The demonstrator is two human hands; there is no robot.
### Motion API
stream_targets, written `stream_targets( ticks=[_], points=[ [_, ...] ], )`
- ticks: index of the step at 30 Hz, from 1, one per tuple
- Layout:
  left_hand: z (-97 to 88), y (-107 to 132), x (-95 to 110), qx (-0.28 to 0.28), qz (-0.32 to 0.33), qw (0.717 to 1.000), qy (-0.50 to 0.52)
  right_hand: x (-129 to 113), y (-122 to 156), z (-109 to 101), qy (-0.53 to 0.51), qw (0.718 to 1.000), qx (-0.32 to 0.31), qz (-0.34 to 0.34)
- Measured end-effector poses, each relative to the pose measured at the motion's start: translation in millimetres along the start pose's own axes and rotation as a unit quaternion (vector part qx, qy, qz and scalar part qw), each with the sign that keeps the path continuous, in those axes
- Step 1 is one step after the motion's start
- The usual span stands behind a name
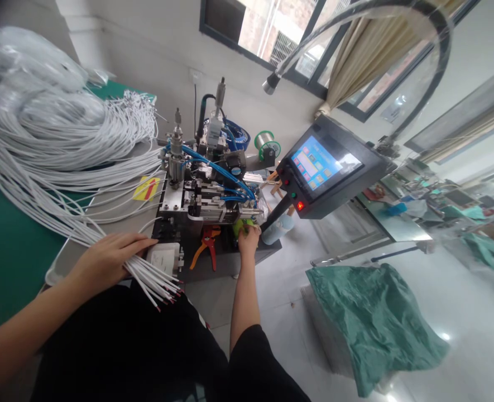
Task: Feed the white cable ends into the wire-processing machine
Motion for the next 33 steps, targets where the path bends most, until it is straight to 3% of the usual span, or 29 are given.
stream_targets(
  ticks=[8, 12, 16, 19, 22, 28, 33],
  points=[
    [-0.7, 0.2, 1.0, -0.003, -0.001, 1.0, 0.01, -17.5, 10.5, -14.5, 0.005, 0.999, 0.04, 0.01],
    [-2.5, 1.6, 2.0, 0.011, 0.001, 1.0, 0.0, -48.3, 24.0, -34.1, -0.059, 0.996, 0.069, -0.008],
    [-7.1, 1.7, 4.3, 0.028, -0.003, 0.999, -0.017, -100.0, 39.8, -48.5, -0.221, 0.974, -0.027, -0.031],
    [-15.2, 1.9, 8.5, 0.062, 0.006, 0.998, -0.014, -146.8, 52.4, -55.3, -0.316, 0.932, -0.154, -0.091],
    [-22.3, 2.9, 13.0, 0.094, 0.024, 0.995, -0.006, -177.4, 62.0, -60.0, -0.35, 0.897, -0.234, -0.132],
    [-21.4, 2.9, 11.9, 0.096, 0.022, 0.995, -0.001, -198.4, 73.5, -52.9, -0.298, 0.868, -0.338, -0.209],
    [-18.3, 3.8, 14.9, 0.099, 0.05, 0.994, -0.013, -194.4, 77.0, -55.2, -0.335, 0.869, -0.312, -0.186]
  ],
)
Point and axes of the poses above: each hand's wrist, its own y-axis away from the middle knuckle, its own z-axis out of the palm, x = y × z, the point moved 7 cm from there along -y, towards the middle knuckle, and after that the axes turned 15 degrees about -z, right-handed, at the moved point
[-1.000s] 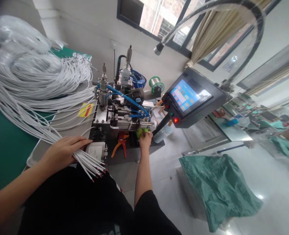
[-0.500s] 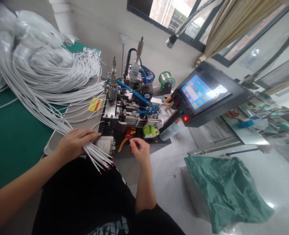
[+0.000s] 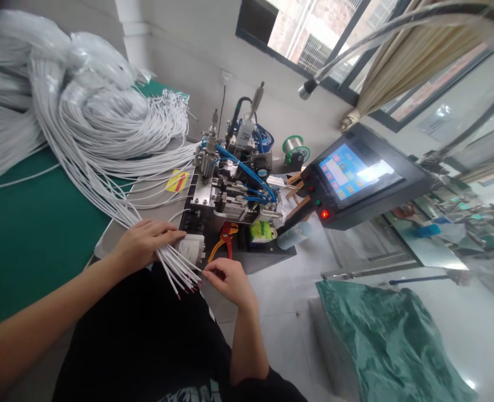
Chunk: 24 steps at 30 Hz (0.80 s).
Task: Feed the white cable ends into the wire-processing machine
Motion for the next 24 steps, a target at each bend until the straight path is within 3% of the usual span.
stream_targets(
  ticks=[7, 14, 18, 24],
  points=[
    [-9.2, -0.1, 16.1, 0.037, 0.059, 0.998, 0.006, 8.6, -5.1, -13.6, -0.01, 0.992, 0.128, 0.003],
    [-22.5, -2.6, 25.7, 0.08, 0.081, 0.993, 0.009, 10.9, -21.7, -27.7, 0.069, 0.982, 0.173, -0.006],
    [-18.6, -3.2, 25.2, 0.093, 0.075, 0.993, -0.003, 23.1, -30.1, -28.5, 0.004, 0.975, 0.22, 0.016],
    [-17.7, -6.8, 18.8, 0.102, 0.062, 0.993, -0.01, 41.7, -50.0, -11.6, -0.144, 0.957, 0.247, 0.047]
  ],
)
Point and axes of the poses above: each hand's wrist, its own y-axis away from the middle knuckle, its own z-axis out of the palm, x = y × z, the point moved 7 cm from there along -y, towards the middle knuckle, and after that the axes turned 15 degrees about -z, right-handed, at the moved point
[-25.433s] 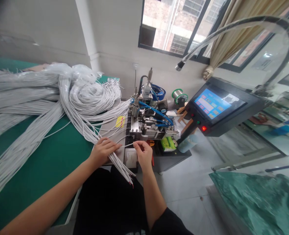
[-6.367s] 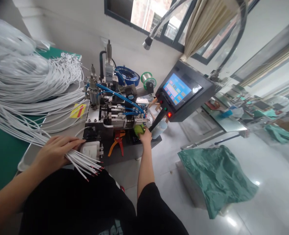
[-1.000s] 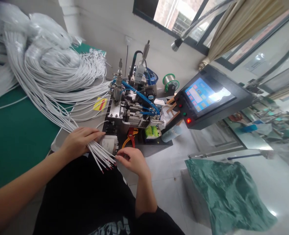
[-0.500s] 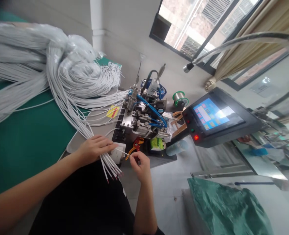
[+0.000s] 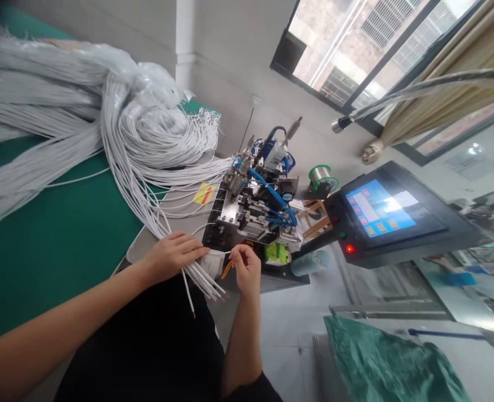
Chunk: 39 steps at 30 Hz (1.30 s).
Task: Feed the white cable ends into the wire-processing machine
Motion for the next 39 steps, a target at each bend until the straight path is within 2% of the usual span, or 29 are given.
stream_targets(
  ticks=[5, 8, 12, 16, 21, 26, 30, 36, 39],
  points=[
    [0.1, -1.5, -5.7, 0.002, -0.011, 1.0, -0.015, 13.3, -7.8, 17.3, -0.085, 0.995, 0.049, 0.023],
    [1.4, -1.6, -10.2, 0.001, -0.027, 0.999, -0.036, 16.7, -10.5, 19.9, -0.08, 0.994, 0.063, 0.029],
    [0.7, -3.1, -18.8, -0.003, -0.06, 0.996, -0.064, 12.4, -14.4, 15.9, 0.032, 0.999, 0.031, 0.011],
    [2.3, -4.1, -24.2, -0.014, -0.081, 0.995, -0.061, 7.6, -18.4, 15.2, 0.17, 0.985, -0.022, -0.026],
    [13.0, -2.5, -26.3, -0.056, -0.089, 0.992, -0.065, 17.1, -21.6, 15.1, 0.195, 0.98, -0.034, -0.017],
    [19.9, -0.6, -28.6, -0.095, -0.103, 0.988, -0.069, 31.8, -23.3, 15.7, 0.145, 0.989, -0.042, -0.001],
    [21.2, 0.0, -29.1, -0.103, -0.108, 0.987, -0.066, 44.3, -21.9, 17.1, 0.102, 0.994, -0.035, 0.029],
    [20.9, -0.1, -28.6, -0.1, -0.105, 0.987, -0.065, 61.4, -17.8, 22.7, -0.005, 0.993, 0.022, 0.118],
    [20.5, 0.7, -29.4, -0.095, -0.106, 0.988, -0.063, 67.3, -14.8, 26.0, -0.041, 0.988, 0.04, 0.141]
  ],
)
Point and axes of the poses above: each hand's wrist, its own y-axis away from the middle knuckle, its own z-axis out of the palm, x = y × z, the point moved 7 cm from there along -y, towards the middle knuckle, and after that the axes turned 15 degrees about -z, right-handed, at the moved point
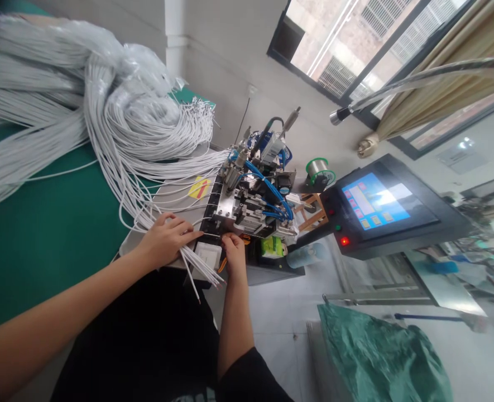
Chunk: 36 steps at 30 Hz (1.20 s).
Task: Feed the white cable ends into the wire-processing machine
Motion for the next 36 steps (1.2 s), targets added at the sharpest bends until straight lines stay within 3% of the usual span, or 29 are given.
stream_targets(
  ticks=[8, 14, 18, 21, 26, 31, 36],
  points=[
    [-3.8, 2.2, -4.1, -0.002, -0.03, 0.999, 0.029, -7.7, 10.7, -13.4, 0.095, 0.993, -0.022, -0.059],
    [-4.4, 3.1, -5.7, -0.004, -0.041, 0.999, 0.031, -28.6, 41.7, -35.0, 0.184, 0.965, -0.18, -0.06],
    [-1.5, 3.2, -8.8, -0.006, -0.067, 0.997, 0.035, -38.9, 70.3, -33.3, 0.18, 0.93, -0.317, -0.053],
    [-1.8, 3.3, -10.0, 0.008, -0.09, 0.996, 0.01, -44.2, 80.6, -31.3, 0.18, 0.914, -0.36, -0.047],
    [-5.4, 3.5, -8.5, 0.027, -0.094, 0.995, -0.034, -57.2, 73.2, -39.3, 0.191, 0.934, -0.297, -0.059],
    [-13.3, 8.3, 1.6, 0.055, 0.016, 0.998, 0.016, -68.5, 59.6, -51.6, 0.183, 0.966, -0.163, -0.087],
    [-21.1, 13.2, 9.7, 0.058, 0.087, 0.993, 0.057, -61.1, 44.6, -56.1, 0.145, 0.984, -0.04, -0.1]
  ],
)
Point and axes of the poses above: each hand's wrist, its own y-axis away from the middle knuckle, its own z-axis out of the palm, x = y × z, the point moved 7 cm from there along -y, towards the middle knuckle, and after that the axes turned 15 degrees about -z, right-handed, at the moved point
